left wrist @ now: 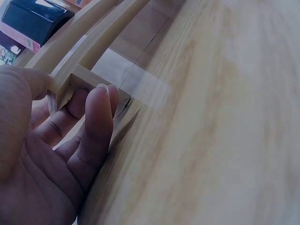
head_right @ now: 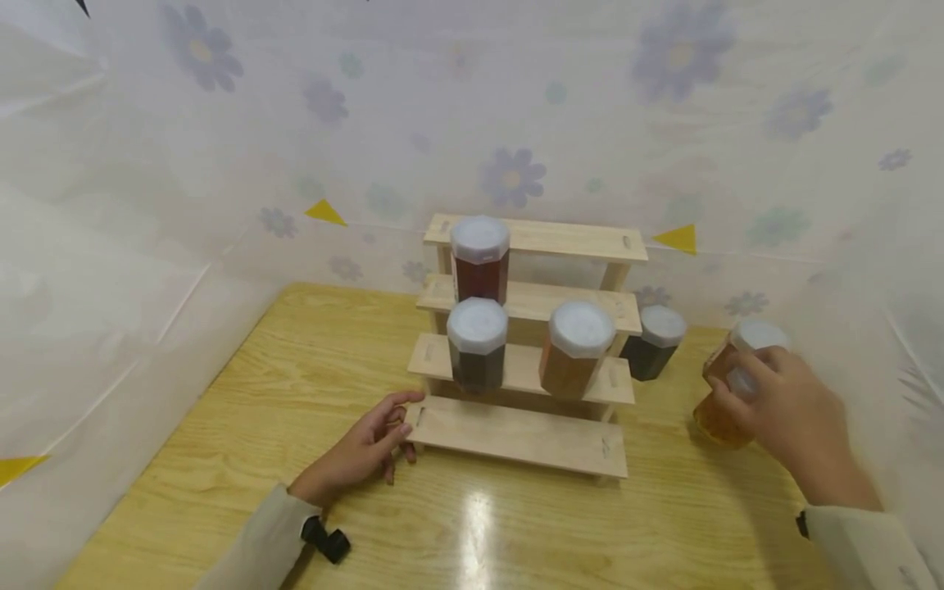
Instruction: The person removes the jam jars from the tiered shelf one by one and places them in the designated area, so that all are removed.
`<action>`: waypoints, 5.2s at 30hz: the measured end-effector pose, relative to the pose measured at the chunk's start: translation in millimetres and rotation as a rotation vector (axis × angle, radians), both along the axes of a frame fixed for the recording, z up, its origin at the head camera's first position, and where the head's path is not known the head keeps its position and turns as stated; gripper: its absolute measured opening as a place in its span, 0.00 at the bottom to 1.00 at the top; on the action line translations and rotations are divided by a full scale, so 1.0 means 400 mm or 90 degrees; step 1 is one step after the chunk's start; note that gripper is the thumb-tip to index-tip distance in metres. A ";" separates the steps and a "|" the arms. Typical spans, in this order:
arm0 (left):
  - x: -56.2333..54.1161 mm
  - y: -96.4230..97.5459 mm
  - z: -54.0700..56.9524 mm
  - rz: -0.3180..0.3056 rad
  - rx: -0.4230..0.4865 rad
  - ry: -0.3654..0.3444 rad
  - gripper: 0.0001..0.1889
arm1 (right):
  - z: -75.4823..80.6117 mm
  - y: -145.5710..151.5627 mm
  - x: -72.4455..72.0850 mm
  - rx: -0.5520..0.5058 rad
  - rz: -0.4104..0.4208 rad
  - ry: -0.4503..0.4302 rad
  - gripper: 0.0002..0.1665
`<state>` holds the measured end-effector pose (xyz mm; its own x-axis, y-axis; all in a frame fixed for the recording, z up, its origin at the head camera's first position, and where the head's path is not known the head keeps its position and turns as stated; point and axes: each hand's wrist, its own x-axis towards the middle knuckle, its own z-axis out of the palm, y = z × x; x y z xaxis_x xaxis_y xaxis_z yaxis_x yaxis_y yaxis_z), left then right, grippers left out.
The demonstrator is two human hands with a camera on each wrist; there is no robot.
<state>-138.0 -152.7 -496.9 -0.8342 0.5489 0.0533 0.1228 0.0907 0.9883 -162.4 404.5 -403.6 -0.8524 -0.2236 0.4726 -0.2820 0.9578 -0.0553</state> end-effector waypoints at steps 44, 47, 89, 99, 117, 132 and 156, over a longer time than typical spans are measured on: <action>-0.002 0.000 0.002 0.000 -0.006 -0.019 0.25 | -0.092 0.030 -0.009 -0.007 0.038 0.054 0.17; -0.003 0.001 -0.001 0.003 -0.008 -0.018 0.25 | -0.091 0.034 -0.006 -0.002 0.042 0.060 0.18; -0.002 0.000 0.002 0.002 -0.010 -0.016 0.25 | -0.024 0.025 0.003 0.017 -0.029 0.117 0.59; -0.005 -0.002 0.000 -0.007 -0.005 0.004 0.25 | 0.056 -0.020 -0.010 -0.021 -0.026 0.122 0.68; -0.002 0.000 -0.003 0.002 -0.005 -0.008 0.24 | 0.198 -0.129 -0.054 -0.020 0.140 -0.019 0.46; -0.005 -0.003 -0.009 -0.001 -0.005 -0.002 0.24 | 0.289 -0.223 -0.118 -0.040 0.247 -0.036 0.43; -0.008 -0.003 -0.005 -0.006 0.001 0.009 0.24 | 0.335 -0.374 -0.164 0.018 0.311 -0.076 0.47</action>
